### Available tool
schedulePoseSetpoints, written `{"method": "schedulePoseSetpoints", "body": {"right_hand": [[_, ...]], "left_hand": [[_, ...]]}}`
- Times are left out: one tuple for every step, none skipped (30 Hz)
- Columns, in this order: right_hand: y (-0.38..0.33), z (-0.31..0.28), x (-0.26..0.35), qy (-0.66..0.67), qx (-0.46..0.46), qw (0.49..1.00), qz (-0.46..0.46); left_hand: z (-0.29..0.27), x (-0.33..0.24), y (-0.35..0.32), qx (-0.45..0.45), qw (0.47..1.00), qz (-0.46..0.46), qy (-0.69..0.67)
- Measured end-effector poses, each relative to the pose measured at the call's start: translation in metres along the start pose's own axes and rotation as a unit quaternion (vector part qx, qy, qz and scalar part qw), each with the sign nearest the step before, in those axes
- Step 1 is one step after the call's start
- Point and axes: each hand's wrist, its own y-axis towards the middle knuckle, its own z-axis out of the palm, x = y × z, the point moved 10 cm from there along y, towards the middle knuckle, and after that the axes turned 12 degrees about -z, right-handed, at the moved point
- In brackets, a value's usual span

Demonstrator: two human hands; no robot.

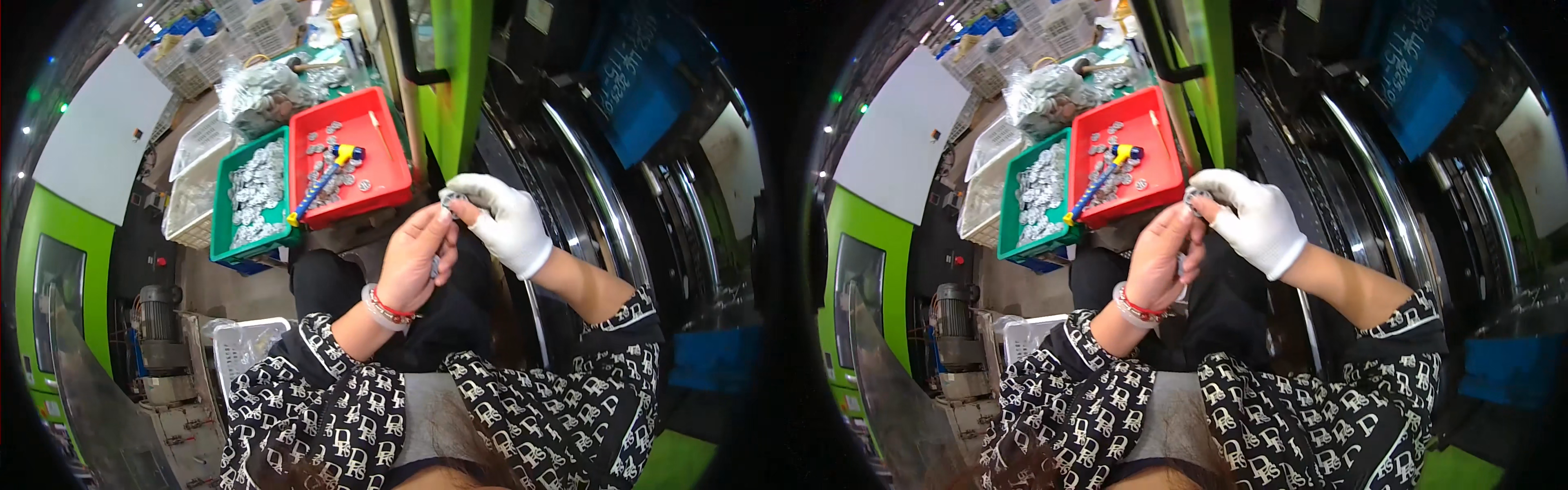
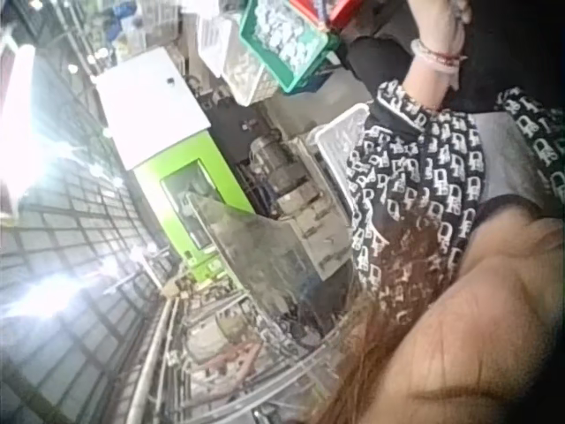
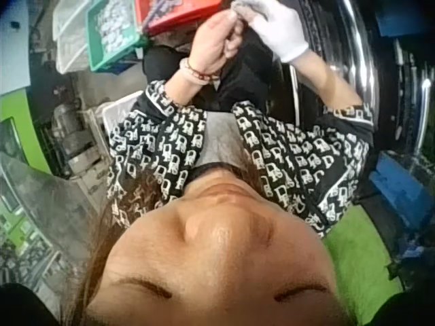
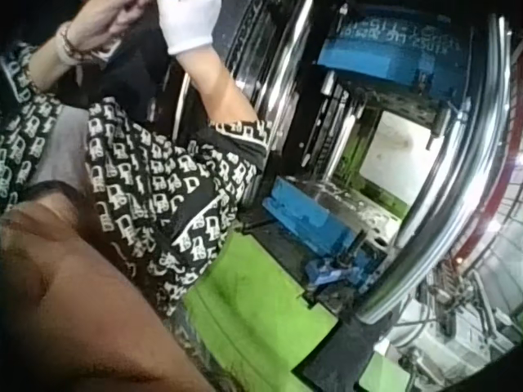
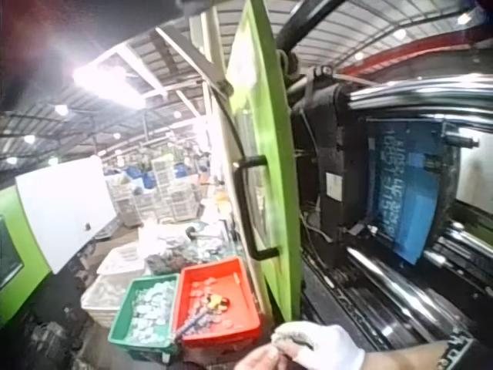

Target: Remove plastic components from an injection molding machine, inspect them, and place them into sorting trays.

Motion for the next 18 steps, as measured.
{"method": "schedulePoseSetpoints", "body": {"right_hand": [[-0.003,0.000,0.001,0.048,-0.002,0.999,-0.005],[-0.004,0.003,-0.002,0.050,0.009,0.999,0.008],[-0.003,0.002,0.003,0.070,0.010,0.997,-0.013],[-0.004,0.000,0.003,0.063,0.013,0.998,-0.010],[-0.002,0.001,0.008,0.065,0.033,0.997,-0.033],[-0.002,0.002,0.013,0.072,0.049,0.995,-0.052],[-0.002,0.000,0.013,0.064,0.050,0.995,-0.054],[-0.002,-0.002,0.013,0.069,0.048,0.995,-0.053],[-0.004,-0.003,0.013,0.075,0.043,0.995,-0.052],[-0.003,-0.007,0.019,0.031,0.031,0.995,-0.088],[-0.005,-0.005,0.013,0.083,0.019,0.995,-0.058],[-0.007,-0.003,0.014,0.098,0.026,0.993,-0.058],[-0.008,-0.006,0.011,0.101,0.019,0.994,-0.046],[-0.006,-0.016,0.022,0.038,0.006,0.993,-0.108],[-0.005,-0.026,0.021,0.016,0.010,0.995,-0.102],[-0.001,-0.048,0.024,0.030,-0.039,0.991,-0.121],[0.003,-0.077,0.028,0.049,-0.090,0.984,-0.143],[0.006,-0.117,0.037,0.003,-0.136,0.972,-0.191]], "left_hand": [[0.003,-0.007,-0.001,0.001,1.000,0.027,-0.003],[0.004,-0.011,-0.002,-0.005,0.999,0.035,-0.004],[0.006,-0.014,-0.003,-0.005,0.999,0.036,-0.012],[0.009,-0.013,-0.002,0.009,0.999,0.017,-0.027],[0.010,-0.012,-0.001,0.013,0.999,0.001,-0.038],[0.013,-0.014,-0.001,0.025,0.999,0.003,-0.040],[0.018,-0.008,0.000,0.052,0.995,-0.029,-0.074],[0.021,0.000,0.001,0.058,0.991,-0.073,-0.100],[0.027,-0.001,0.001,0.084,0.989,-0.063,-0.106],[0.026,0.004,0.001,0.069,0.987,-0.078,-0.121],[0.027,0.008,0.002,0.061,0.984,-0.088,-0.139],[0.029,0.009,0.002,0.069,0.985,-0.087,-0.136],[0.028,0.014,0.004,0.066,0.985,-0.094,-0.130],[0.027,0.018,0.005,0.071,0.987,-0.100,-0.100],[0.025,0.021,0.007,0.081,0.989,-0.099,-0.075],[0.012,0.029,0.011,0.059,0.989,-0.114,-0.075],[-0.001,0.037,0.013,0.047,0.988,-0.114,-0.092],[-0.023,0.050,0.015,0.010,0.987,-0.138,-0.078]]}}
